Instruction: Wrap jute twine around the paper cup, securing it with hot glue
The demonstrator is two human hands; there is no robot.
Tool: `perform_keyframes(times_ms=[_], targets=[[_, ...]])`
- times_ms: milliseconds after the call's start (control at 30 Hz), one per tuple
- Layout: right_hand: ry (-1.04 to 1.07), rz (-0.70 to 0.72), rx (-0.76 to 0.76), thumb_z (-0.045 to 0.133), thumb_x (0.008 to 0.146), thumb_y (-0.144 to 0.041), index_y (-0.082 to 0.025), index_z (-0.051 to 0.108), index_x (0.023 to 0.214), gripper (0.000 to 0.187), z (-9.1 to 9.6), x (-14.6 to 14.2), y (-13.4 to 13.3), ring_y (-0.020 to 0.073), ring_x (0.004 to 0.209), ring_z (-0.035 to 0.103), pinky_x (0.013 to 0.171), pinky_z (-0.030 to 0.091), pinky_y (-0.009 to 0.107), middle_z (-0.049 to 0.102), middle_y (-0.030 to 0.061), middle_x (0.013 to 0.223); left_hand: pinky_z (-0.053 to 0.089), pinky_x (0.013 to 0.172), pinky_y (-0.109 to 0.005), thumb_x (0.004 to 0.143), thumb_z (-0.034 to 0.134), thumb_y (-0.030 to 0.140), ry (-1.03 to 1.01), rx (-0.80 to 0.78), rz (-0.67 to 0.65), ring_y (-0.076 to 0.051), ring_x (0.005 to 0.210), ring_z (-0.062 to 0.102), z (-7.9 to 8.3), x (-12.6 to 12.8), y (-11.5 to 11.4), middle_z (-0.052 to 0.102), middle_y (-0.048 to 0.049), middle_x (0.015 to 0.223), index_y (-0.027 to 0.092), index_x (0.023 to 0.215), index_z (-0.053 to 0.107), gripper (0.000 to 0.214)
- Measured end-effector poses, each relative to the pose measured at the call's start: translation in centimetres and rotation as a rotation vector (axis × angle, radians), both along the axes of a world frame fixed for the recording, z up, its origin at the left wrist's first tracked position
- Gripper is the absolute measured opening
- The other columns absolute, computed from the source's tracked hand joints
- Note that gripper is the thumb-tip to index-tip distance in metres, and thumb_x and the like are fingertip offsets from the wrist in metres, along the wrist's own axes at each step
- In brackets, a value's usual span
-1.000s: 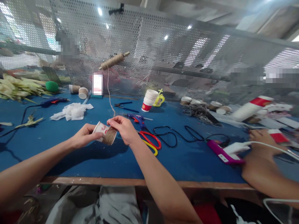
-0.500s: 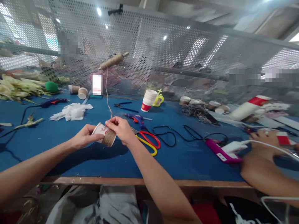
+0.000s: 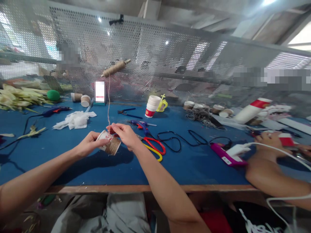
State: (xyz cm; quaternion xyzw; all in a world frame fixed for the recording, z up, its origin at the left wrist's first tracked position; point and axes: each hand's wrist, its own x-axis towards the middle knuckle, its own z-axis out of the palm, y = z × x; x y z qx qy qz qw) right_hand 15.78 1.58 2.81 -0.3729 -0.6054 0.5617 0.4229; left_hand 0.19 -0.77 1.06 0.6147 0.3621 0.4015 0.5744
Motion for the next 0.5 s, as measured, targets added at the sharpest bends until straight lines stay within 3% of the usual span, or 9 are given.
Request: perform_keyframes(times_ms=[233,500], targets=[[-0.139,0.036,0.106,0.062,0.069,-0.037,-0.019,0.067,0.089,0.027,0.34,0.04,-0.5,0.0141,0.078,0.059,0.074,0.045,0.029,0.067,0.0036,0.086,0.033,0.051,-0.021,0.066,0.06,0.046,0.004,0.011,-0.002,-0.007,0.048,0.041,-0.35,0.42,0.19,0.052,0.0003,0.05,0.008,0.057,0.061,0.039],[-0.186,0.03,0.13,0.061,0.07,-0.035,-0.017,0.065,0.092,0.028,0.17,-0.03,-0.06,0.0132,0.075,0.059,0.073,0.046,0.029,0.067,0.0042,0.085,0.029,0.046,-0.019,0.061,0.063,0.045,0.012,-0.008,0.046,-0.006,0.045,0.038,-0.45,0.75,0.52,0.048,0.002,0.046,0.009,0.051,0.057,0.039]])
